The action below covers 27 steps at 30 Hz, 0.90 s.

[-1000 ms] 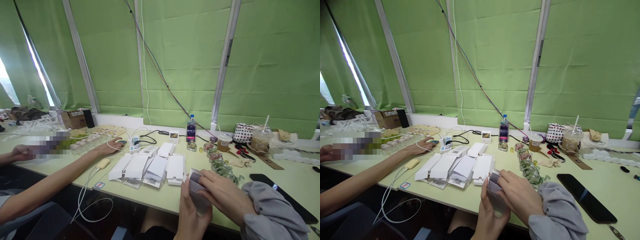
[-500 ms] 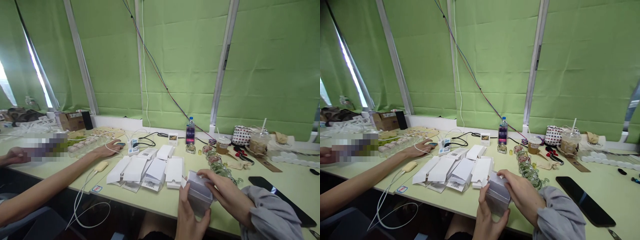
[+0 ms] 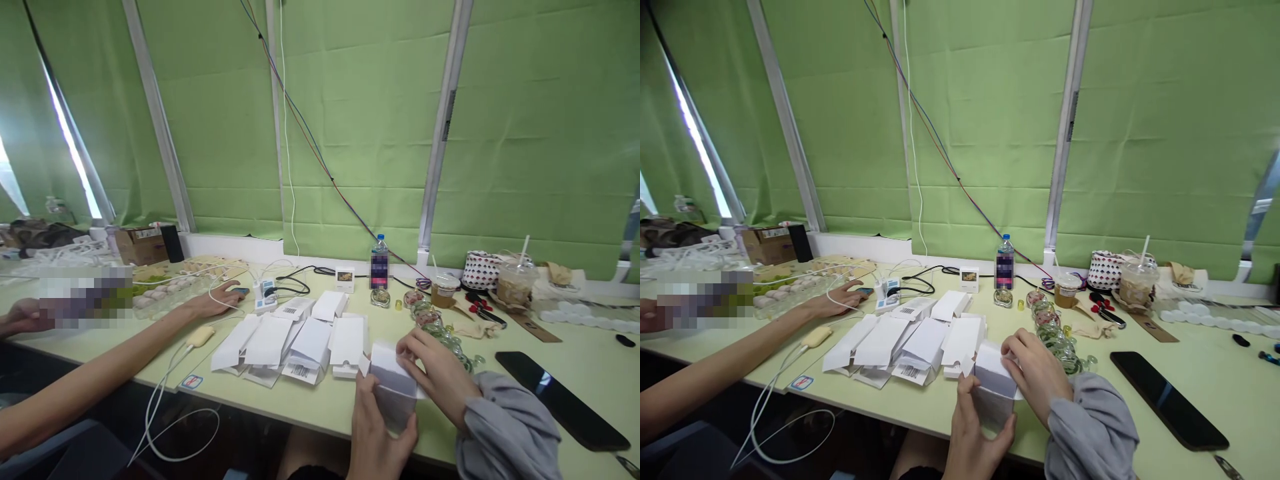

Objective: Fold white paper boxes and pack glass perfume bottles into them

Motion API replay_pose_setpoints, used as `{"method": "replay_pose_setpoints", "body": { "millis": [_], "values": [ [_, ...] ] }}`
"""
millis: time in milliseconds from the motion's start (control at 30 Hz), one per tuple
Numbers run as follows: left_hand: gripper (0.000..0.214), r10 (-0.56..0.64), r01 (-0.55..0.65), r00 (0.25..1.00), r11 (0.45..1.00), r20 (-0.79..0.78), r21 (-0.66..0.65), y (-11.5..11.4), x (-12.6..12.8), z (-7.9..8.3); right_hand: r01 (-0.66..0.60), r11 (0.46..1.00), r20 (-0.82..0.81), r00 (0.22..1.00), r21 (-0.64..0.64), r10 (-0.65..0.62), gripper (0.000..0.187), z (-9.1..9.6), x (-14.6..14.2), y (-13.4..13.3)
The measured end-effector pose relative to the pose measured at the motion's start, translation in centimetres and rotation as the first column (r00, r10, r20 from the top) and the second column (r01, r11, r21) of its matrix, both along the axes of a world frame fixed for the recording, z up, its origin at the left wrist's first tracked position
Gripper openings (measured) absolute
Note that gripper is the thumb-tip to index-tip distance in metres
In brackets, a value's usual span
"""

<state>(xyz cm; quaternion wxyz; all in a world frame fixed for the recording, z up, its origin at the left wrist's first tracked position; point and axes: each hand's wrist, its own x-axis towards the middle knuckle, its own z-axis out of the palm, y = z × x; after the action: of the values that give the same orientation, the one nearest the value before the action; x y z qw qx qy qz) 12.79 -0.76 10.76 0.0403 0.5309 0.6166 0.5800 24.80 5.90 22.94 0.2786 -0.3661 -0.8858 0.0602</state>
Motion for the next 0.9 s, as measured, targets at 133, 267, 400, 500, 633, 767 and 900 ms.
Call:
{"method": "replay_pose_setpoints", "body": {
  "millis": [133,267,400,500,633,767,900],
  "values": [
    [0.058,-0.024,0.024,0.999,1.0,-0.047,-0.002,0.1,-0.3,0.3,-0.01,0.995,0.016,1.0,-0.103,0.012,0.013,-0.1,-0.2,0.9],
    [0.072,-0.049,0.05,0.991,0.999,-0.121,0.0,0.3,-0.4,0.7,-0.028,0.976,-0.012,1.0,-0.216,0.026,0.012,-0.2,-0.6,1.7],
    [0.078,-0.081,0.078,0.983,0.997,-0.165,-0.027,0.4,-0.7,1.3,-0.036,0.974,-0.057,0.998,-0.222,0.024,0.021,-1.1,-1.0,1.7],
    [0.072,-0.089,0.092,0.975,0.996,-0.202,0.004,0.4,-1.0,1.8,-0.051,0.976,-0.215,0.977,-0.213,0.004,0.028,-1.6,-0.9,0.8],
    [0.059,-0.1,0.111,0.97,0.993,-0.223,0.036,0.5,-1.4,2.3,-0.022,0.965,-0.479,0.871,-0.26,-0.109,0.032,-1.1,0.2,-0.1],
    [0.046,-0.095,0.105,0.968,0.994,-0.231,0.029,0.4,-1.5,2.8,0.135,0.949,-0.513,0.815,-0.285,-0.27,0.041,-0.2,4.4,1.6],
    [0.059,-0.07,0.077,0.975,0.997,-0.21,0.028,0.2,-1.0,3.7,0.366,0.912,-0.335,0.849,-0.186,-0.409,0.035,-1.0,10.5,4.8]
  ]
}}
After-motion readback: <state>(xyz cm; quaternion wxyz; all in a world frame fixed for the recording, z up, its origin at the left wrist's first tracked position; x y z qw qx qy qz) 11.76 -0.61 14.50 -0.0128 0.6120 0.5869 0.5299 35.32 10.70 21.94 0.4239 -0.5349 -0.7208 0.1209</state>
